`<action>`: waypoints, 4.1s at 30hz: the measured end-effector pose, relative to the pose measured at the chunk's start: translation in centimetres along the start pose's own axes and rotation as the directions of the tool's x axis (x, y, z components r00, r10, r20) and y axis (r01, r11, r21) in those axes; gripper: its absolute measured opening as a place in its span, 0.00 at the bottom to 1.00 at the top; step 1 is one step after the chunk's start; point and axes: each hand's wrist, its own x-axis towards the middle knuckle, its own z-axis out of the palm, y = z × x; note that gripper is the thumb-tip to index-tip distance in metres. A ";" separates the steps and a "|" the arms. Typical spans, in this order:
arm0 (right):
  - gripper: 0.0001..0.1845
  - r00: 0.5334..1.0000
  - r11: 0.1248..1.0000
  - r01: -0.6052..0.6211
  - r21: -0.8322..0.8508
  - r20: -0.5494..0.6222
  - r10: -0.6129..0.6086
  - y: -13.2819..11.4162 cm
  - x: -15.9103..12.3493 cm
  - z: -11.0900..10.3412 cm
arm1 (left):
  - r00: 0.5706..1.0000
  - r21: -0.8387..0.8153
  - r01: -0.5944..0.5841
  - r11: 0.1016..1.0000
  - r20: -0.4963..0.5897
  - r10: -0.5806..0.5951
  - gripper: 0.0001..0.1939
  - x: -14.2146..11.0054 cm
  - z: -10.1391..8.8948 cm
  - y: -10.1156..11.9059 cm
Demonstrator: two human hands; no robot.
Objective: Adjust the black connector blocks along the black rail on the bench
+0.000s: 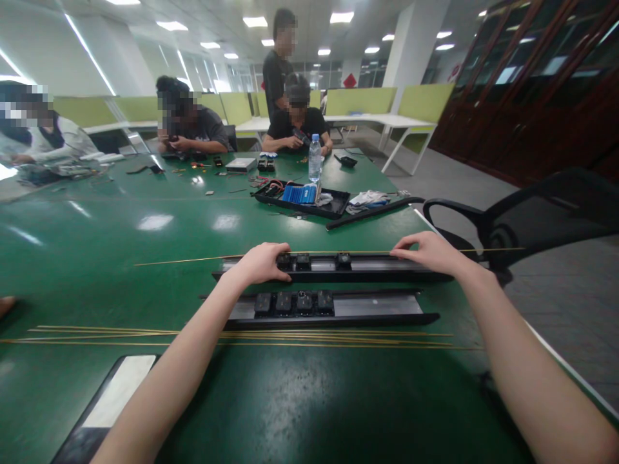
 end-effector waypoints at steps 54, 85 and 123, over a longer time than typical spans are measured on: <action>0.27 0.944 0.943 -0.331 -0.041 -0.033 0.330 5.3 -2.5 -3.4 | 1.000 -0.003 -0.008 1.000 -0.007 0.008 0.30 0.0 0.0 -0.1; 0.28 0.906 0.915 -0.403 -0.018 -0.145 0.397 8.3 -4.2 -4.9 | 1.000 0.013 0.019 1.000 0.014 -0.019 0.32 0.1 0.1 -0.1; 0.12 0.830 0.899 0.417 -0.134 -0.348 -0.436 -5.4 1.7 7.9 | 0.999 0.081 0.041 0.996 0.013 -0.042 0.32 -0.1 0.1 0.1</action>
